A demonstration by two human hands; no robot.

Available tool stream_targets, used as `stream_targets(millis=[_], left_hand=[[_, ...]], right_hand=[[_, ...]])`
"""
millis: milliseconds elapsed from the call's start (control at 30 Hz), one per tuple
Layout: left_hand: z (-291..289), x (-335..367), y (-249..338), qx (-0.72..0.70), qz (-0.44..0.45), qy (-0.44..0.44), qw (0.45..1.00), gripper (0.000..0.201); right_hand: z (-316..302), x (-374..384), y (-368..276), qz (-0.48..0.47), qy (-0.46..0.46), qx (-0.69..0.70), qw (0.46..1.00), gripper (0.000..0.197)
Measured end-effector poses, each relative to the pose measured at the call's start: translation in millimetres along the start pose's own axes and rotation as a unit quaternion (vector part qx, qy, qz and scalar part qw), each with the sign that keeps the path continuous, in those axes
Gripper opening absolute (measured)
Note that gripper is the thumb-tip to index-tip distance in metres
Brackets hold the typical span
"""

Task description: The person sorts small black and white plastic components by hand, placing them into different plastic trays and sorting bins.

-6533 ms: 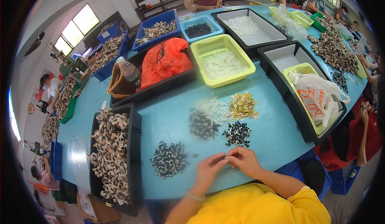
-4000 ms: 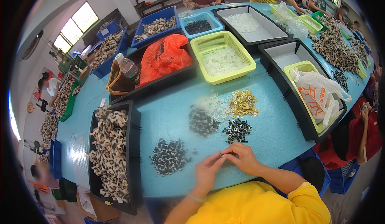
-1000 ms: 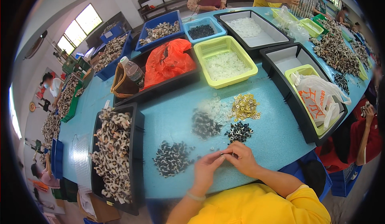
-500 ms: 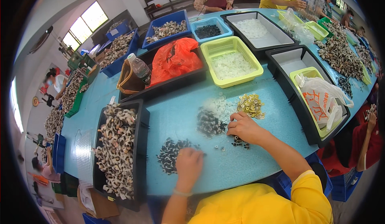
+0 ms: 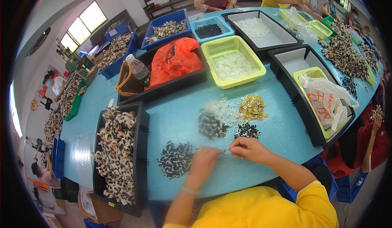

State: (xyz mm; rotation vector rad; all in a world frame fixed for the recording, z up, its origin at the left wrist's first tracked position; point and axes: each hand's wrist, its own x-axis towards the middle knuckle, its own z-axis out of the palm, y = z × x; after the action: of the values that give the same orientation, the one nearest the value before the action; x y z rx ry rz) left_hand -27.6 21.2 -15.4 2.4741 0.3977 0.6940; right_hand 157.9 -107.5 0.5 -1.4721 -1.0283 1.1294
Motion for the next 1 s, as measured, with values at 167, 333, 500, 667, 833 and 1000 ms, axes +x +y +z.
stream_targets(millis=[167,333,500,667,833,1000], left_hand=[[2,-5,10,-0.082,-0.007,0.004,0.997,0.021],[2,-6,17,-0.128,-0.035,0.016,0.991,0.022],[10,-16,20,-0.212,-0.131,0.012,0.968,0.025],[28,-30,32,-0.548,-0.359,0.068,0.752,0.040],[35,-37,49,-0.587,-0.422,0.080,0.686,0.046],[33,-43,47,-0.508,-0.401,0.063,0.760,0.036]], right_hand=[[10,-7,11,0.085,-0.048,0.180,0.979,0.017],[13,-5,18,0.082,-0.050,0.162,0.982,0.020],[17,-8,18,0.059,-0.012,0.130,0.990,0.019],[22,-13,12,-0.144,0.107,-0.124,0.976,0.011],[26,-25,19,-0.202,0.113,-0.192,0.954,0.012],[41,-36,29,-0.198,0.131,-0.195,0.952,0.015]])
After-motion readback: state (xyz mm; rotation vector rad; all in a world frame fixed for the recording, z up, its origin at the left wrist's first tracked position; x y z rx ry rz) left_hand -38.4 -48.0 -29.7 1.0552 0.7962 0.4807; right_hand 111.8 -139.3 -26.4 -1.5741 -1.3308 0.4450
